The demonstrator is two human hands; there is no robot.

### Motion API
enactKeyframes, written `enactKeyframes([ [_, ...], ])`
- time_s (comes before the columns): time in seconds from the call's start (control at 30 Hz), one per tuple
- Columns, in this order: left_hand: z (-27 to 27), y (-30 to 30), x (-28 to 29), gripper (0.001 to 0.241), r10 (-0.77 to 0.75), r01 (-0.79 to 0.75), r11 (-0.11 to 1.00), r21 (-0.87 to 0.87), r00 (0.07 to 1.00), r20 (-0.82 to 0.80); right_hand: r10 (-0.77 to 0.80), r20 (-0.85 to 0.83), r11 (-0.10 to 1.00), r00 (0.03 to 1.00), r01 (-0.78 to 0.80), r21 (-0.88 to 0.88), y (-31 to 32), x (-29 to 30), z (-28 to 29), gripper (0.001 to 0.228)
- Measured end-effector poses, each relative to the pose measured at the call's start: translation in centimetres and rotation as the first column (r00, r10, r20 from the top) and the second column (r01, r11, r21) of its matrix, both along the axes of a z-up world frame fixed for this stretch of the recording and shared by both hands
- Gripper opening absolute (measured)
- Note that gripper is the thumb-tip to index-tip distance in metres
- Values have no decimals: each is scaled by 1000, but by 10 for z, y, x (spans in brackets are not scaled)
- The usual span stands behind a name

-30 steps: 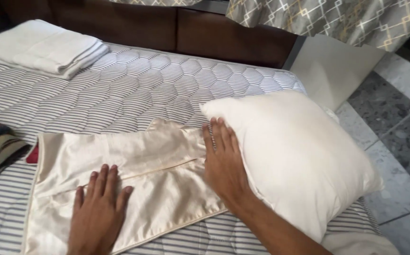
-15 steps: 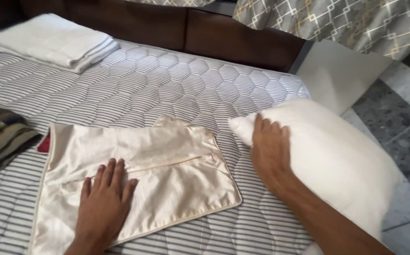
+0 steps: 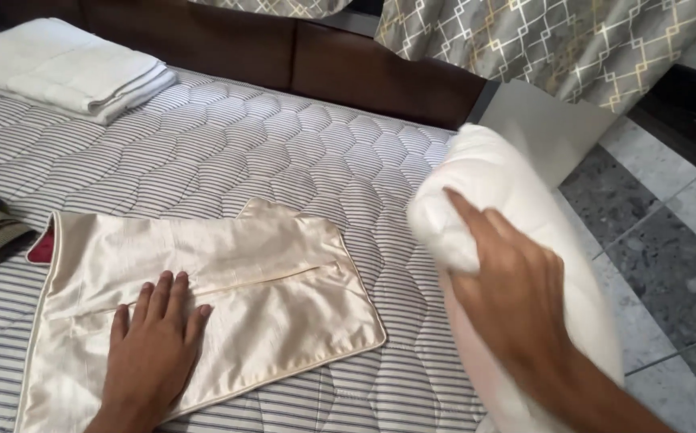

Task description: The person places a white pillow into a cream-colored pillowcase on a bed. They smooth the fabric and then insert a red and green textured pillow into the same case. Finally, they place a white pillow on top of the case.

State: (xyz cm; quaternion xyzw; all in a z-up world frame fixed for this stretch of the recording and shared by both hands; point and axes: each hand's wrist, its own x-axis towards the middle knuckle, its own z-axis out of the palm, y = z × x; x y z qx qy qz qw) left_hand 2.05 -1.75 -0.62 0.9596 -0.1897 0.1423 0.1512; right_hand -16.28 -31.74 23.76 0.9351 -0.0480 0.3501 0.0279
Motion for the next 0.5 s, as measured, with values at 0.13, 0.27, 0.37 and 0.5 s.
enactKeyframes([
  [0.13,4,-3,-1,71,5,-5,1000,8,1000,11,111,-53,994,992,-110,17,19,-37,-11,67],
  [0.27,21,-4,-5,65,25,-25,999,-23,999,-27,88,-320,993,943,-110,-52,33,-62,-35,75],
  [0.37,40,0,-12,56,12,-16,995,-98,999,-35,-19,-668,976,744,-132,-174,59,-63,-35,78],
  [0.5,55,2,-10,43,-12,4,983,-184,999,-40,7,-777,952,629,-241,-187,92,-58,-56,63],
])
